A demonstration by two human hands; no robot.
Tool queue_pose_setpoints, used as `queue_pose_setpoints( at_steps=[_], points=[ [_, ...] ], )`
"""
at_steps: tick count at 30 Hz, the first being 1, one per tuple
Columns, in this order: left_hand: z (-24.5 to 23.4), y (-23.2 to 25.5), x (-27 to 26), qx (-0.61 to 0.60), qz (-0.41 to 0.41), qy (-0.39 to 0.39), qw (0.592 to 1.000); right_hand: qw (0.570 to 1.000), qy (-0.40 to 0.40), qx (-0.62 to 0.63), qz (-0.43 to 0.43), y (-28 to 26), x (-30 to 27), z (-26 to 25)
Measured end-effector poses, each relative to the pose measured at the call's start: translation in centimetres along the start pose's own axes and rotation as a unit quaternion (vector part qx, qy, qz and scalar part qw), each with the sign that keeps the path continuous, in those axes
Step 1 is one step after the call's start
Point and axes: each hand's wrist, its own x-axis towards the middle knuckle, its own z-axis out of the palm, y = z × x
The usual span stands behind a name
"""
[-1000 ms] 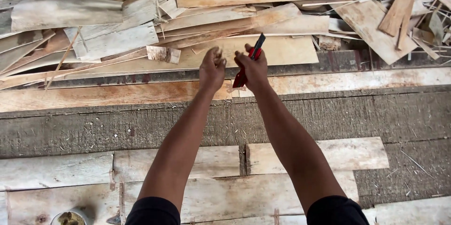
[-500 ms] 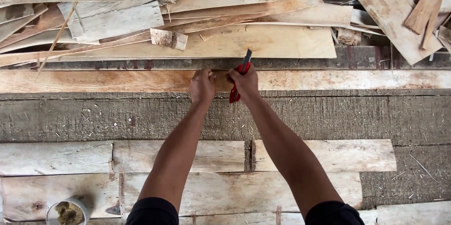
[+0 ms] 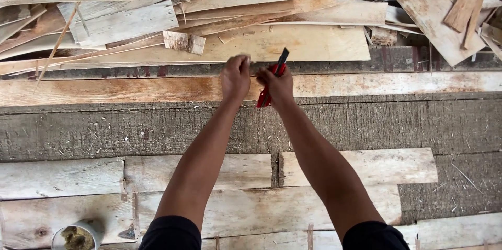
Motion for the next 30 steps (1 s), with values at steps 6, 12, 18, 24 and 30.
queue_pose_setpoints(
  at_steps=[6, 12, 18, 24, 30],
  points=[
    [-5.3, 10.8, -3.1, -0.090, -0.042, -0.163, 0.982, 1.000, 0.013, 0.005, -0.029, -1.0, -3.2, -6.0],
    [-5.6, 2.7, -17.0, 0.207, 0.117, -0.257, 0.937, 0.936, -0.008, -0.348, -0.053, 0.2, -11.8, -14.8],
    [-8.1, 5.7, -27.5, 0.317, 0.052, -0.415, 0.851, 0.778, -0.037, -0.559, -0.286, 4.0, -17.2, -23.0],
    [-7.4, 5.3, -29.8, 0.391, 0.026, -0.466, 0.793, 0.687, -0.120, -0.677, -0.235, 4.2, -20.5, -26.9],
    [-7.0, 3.7, -30.2, 0.396, 0.017, -0.482, 0.781, 0.638, -0.121, -0.734, -0.197, 3.8, -20.0, -26.6]
  ],
)
